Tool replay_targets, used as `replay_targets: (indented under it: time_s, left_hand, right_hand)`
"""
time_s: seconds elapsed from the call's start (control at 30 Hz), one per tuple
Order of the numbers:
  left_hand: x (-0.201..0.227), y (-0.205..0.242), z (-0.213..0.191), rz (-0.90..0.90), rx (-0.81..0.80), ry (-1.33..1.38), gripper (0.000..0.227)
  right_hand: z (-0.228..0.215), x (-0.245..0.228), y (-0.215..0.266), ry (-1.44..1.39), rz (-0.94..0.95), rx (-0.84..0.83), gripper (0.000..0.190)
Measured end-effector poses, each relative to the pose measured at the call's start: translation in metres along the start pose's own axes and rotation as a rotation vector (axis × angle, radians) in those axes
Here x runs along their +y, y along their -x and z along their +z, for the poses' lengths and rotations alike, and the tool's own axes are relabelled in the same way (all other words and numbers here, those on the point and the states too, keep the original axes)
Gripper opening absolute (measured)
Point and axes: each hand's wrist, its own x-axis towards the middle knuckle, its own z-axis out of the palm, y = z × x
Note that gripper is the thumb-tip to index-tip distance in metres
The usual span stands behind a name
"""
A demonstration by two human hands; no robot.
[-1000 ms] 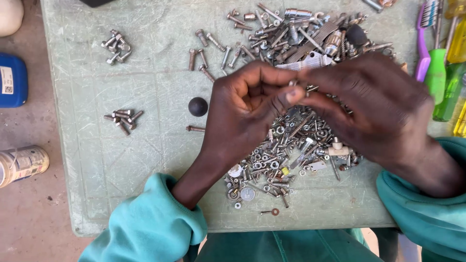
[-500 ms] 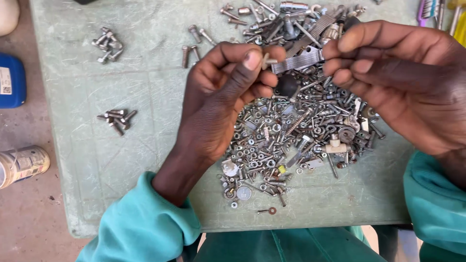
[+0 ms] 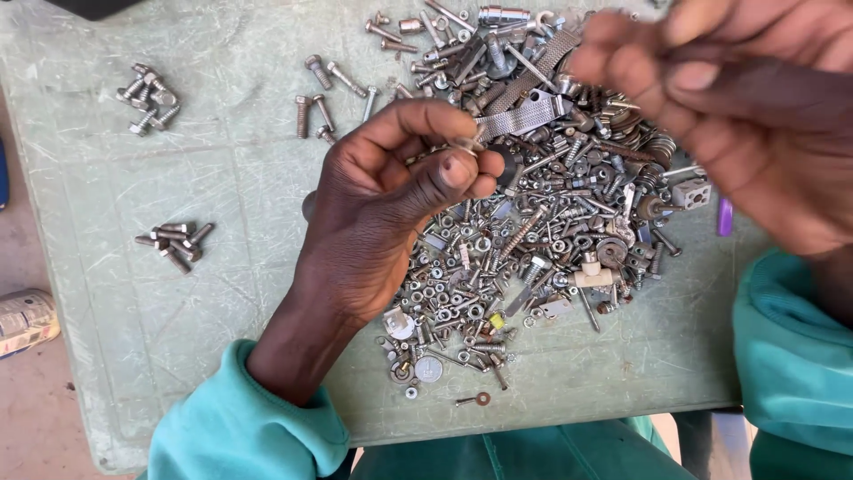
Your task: Sorting through a pile of various screws, bolts, and small metal components on a table.
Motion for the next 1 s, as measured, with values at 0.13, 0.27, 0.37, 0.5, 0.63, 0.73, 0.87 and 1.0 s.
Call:
replay_targets:
  time_s: [0.13,0.27,0.37,0.5,0.63,0.73,0.87,1.0]
  left_hand:
    - [0.002,0.0,-0.001,-0.036,-0.023,0.026,0.029]
    - [0.005,0.0,-0.004,-0.078,-0.136,0.041,0.028]
    - [0.004,0.0,-0.004,-0.083,-0.126,0.023,0.026]
    - [0.01,0.002,0.001,-0.021,-0.124,-0.007,0.028]
    - [0.011,0.001,0.002,-0.04,-0.139,-0.117,0.022]
    - [0.008,-0.001,0.001,-0.075,-0.106,-0.159,0.022]
    - [0.012,-0.002,0.004,-0.02,-0.105,-0.27,0.025]
    - [0.009,-0.002,0.005,-0.018,-0.051,-0.286,0.024]
  right_hand:
    - [0.012,0.002,0.006,-0.083,0.078,-0.007,0.025]
    - [0.012,0.003,0.008,0.073,-0.022,-0.103,0.038]
    - [0.011,0.006,0.009,0.107,-0.073,-0.116,0.03]
    - [0.01,0.007,0.008,0.156,-0.056,-0.135,0.029]
    - [0.012,0.001,0.006,0.27,0.016,-0.119,0.021]
    - [0.013,-0.006,0.005,0.324,0.0,-0.226,0.031]
    - [0.009,-0.006,0.006,0.359,-0.142,-0.221,0.032]
    - [0.017,-0.01,0.011,0.475,-0.256,-0.253,0.029]
